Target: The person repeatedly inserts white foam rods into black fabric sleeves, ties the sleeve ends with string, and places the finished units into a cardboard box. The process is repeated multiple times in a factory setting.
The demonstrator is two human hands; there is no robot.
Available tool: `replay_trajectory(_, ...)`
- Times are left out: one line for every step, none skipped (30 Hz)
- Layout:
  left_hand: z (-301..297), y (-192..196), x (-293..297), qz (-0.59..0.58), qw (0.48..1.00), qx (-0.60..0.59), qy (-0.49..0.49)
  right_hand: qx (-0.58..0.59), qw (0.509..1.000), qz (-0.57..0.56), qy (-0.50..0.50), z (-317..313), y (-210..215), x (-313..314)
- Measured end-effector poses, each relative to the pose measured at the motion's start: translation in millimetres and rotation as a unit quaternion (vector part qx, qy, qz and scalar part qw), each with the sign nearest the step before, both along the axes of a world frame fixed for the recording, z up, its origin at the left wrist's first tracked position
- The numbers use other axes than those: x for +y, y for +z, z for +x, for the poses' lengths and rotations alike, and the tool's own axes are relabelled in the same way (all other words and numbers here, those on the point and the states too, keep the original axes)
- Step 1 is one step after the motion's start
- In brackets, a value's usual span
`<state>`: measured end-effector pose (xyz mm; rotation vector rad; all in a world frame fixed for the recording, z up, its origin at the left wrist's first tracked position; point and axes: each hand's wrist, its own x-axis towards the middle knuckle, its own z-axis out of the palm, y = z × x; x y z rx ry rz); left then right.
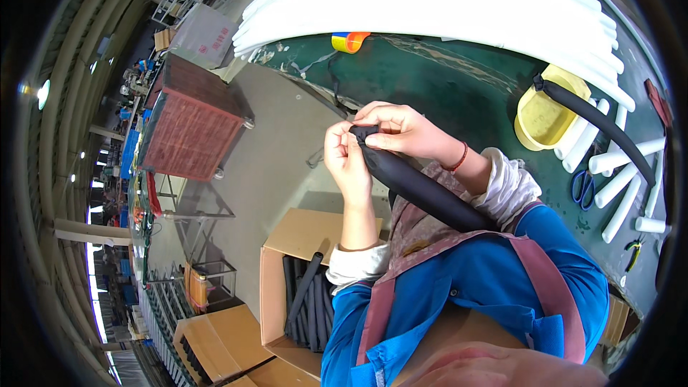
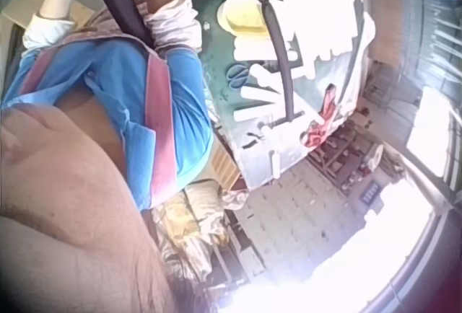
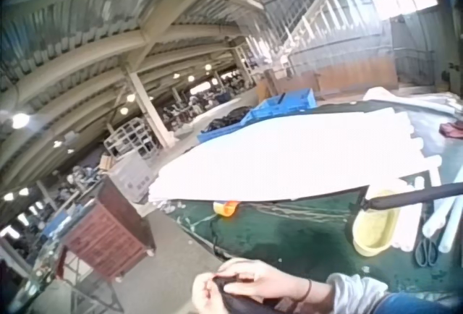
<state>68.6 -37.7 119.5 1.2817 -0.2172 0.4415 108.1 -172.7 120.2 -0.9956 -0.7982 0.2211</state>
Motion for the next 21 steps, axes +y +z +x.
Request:
replay_trajectory(0,-3,-5,-0.043,0.999,0.002,0.025,-0.009,1.0,-0.019,-0.017,0,-3,-1)
replay_trajectory(0,-6,-9,-0.086,0.995,0.003,0.05,-0.019,0.999,-0.038,-0.034,-1,-6,-3)
replay_trajectory(1,-8,-12,-0.129,0.989,0.005,0.075,-0.028,0.997,-0.056,-0.051,-2,-9,-5)
replay_trajectory(3,-8,-13,-0.164,0.985,0.003,0.052,-0.011,0.996,-0.025,-0.09,-9,-2,0)
replay_trajectory(3,-8,-13,-0.182,0.983,0.021,0.024,0.036,0.997,-0.026,-0.064,-9,-1,-5)
replay_trajectory(3,-7,-14,-0.2,0.979,0.039,-0.004,0.082,0.996,-0.027,-0.037,-9,-2,-11)
replay_trajectory(4,-3,-13,-0.218,0.974,0.054,-0.03,0.126,0.992,-0.027,-0.008,-7,-1,-14)
replay_trajectory(5,-1,-12,-0.229,0.97,0.074,-0.032,0.118,0.992,-0.024,-0.034,-10,3,-13)
replay_trajectory(7,-2,-6,-0.201,0.976,0.061,-0.06,0.128,0.991,-0.032,-0.009,-10,7,-16)
replay_trajectory(7,0,1,-0.173,0.98,0.05,-0.089,0.139,0.989,-0.039,0.016,-12,9,-21)
replay_trajectory(7,2,5,-0.144,0.982,0.039,-0.118,0.151,0.987,-0.046,0.041,-13,11,-23)
replay_trajectory(6,2,3,-0.098,0.99,0.053,-0.085,0.174,0.983,-0.018,0.056,-13,12,-22)
replay_trajectory(5,1,5,-0.059,0.992,0.053,-0.103,0.197,0.978,0.01,0.072,-15,13,-19)
replay_trajectory(6,-2,11,-0.019,0.991,0.052,-0.119,0.221,0.971,0.038,0.089,-18,14,-16)
replay_trajectory(6,-3,18,0.021,0.989,0.051,-0.136,0.196,0.974,0.037,0.108,-22,14,-17)
replay_trajectory(2,2,37,0.109,0.965,0.12,-0.209,0.172,0.976,0.038,0.126,-28,13,-20)
replay_trajectory(0,10,45,0.128,0.939,0.172,-0.269,0.148,0.979,0.037,0.139,-32,11,-24)
replay_trajectory(-3,21,52,0.158,0.904,0.209,-0.338,0.145,0.977,0.039,0.149,-34,-1,-23)
replay_trajectory(-8,32,59,0.187,0.861,0.246,-0.403,0.142,0.977,0.044,0.155,-38,-8,-22)
replay_trajectory(-11,36,64,0.207,0.819,0.274,-0.459,0.154,0.972,0.017,0.175,-46,-10,-24)
replay_trajectory(-25,28,68,0.173,0.815,0.306,-0.46,0.166,0.967,-0.009,0.194,-56,-13,-25)
